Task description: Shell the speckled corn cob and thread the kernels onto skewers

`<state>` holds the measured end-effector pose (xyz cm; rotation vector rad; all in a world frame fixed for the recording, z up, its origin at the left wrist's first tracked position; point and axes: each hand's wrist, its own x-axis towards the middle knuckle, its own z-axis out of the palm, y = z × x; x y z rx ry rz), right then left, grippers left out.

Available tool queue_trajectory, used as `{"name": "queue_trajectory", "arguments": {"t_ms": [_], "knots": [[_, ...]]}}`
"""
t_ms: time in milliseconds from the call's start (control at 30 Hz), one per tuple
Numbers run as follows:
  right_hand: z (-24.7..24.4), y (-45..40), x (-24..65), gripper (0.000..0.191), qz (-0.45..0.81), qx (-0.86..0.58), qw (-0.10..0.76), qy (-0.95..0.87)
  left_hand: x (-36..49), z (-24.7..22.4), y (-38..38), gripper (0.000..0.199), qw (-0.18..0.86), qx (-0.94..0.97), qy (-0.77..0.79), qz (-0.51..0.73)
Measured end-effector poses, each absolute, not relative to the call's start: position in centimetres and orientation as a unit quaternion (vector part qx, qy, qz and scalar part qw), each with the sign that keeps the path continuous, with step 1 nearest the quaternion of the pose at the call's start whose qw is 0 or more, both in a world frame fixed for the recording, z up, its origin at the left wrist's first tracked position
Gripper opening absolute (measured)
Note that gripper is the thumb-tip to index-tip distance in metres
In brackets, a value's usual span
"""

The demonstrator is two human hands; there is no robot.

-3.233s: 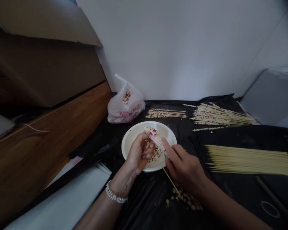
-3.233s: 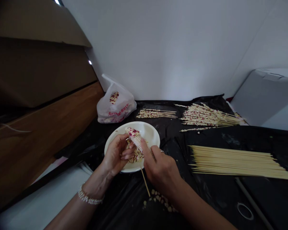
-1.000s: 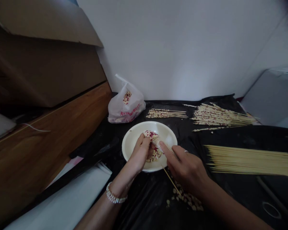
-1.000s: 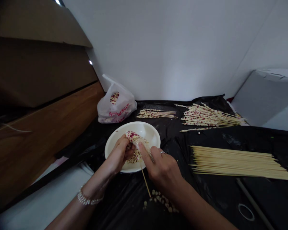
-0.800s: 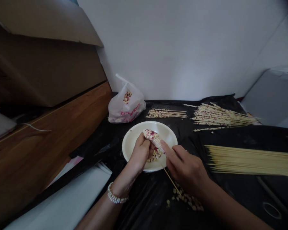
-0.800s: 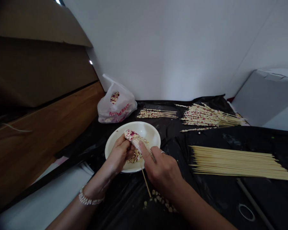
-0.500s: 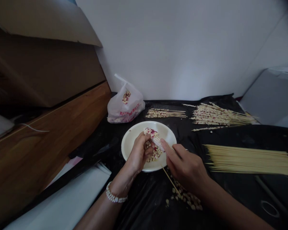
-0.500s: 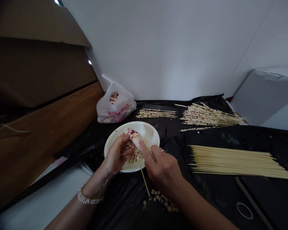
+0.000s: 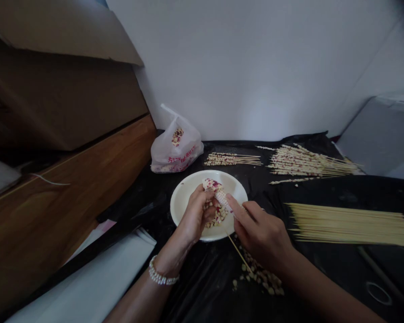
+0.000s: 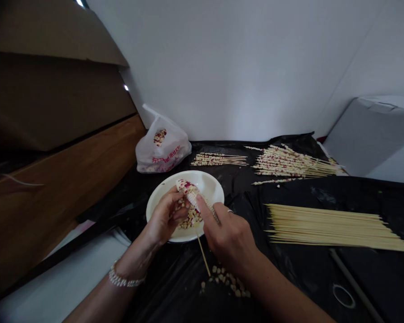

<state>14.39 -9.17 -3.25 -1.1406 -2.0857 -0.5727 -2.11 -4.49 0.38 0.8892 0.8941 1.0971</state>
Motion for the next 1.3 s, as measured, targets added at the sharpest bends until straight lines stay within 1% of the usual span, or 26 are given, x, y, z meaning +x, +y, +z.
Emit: {"name": "queue_trajectory", "arguments": {"t_ms": [100,300,400,500,633,733,867,1000,1133,1300], "knots": [[-3.4,-9.1,14.4,0.063,-0.222,-0.436,0.337,-0.805,-2.0,0.0,-4.4,0.018,0.653,0.409,0.412,0.486],[-3.7,-9.1,14.3,0.06,-0.225,-0.429,0.332,-0.809,-1.8,-0.8,-4.1,0.014,0.629,0.412,0.443,0.488],[-3.5,-9.2,14.3,0.06,-0.215,-0.429,0.343,-0.808,-1.8,-0.5,-4.3,0.018,0.62,0.407,0.443,0.503],[-3.3,-9.2,14.3,0.062,-0.222,-0.432,0.344,-0.803,-1.8,-0.1,-4.4,0.021,0.64,0.409,0.418,0.498],[-3.3,-9.2,14.4,0.06,-0.228,-0.436,0.338,-0.802,-2.0,0.0,-4.3,0.012,0.652,0.417,0.4,0.491],[-3.4,-9.2,14.4,0.055,-0.236,-0.435,0.333,-0.803,-2.0,-0.1,-4.2,0.011,0.644,0.421,0.417,0.483],[-3.5,-9.2,14.5,0.053,-0.249,-0.437,0.325,-0.801,-1.9,0.0,-4.3,0.015,0.651,0.421,0.404,0.486],[-3.4,-9.3,14.5,0.053,-0.27,-0.435,0.326,-0.795,-1.8,-0.2,-4.3,0.027,0.637,0.423,0.43,0.48],[-3.4,-9.2,14.5,0.044,-0.262,-0.431,0.331,-0.797,-1.8,-0.7,-4.2,0.02,0.621,0.432,0.448,0.477],[-3.3,-9.2,14.5,0.042,-0.29,-0.416,0.314,-0.802,-2.3,-1.5,-3.9,0.013,0.604,0.455,0.458,0.467]]}}
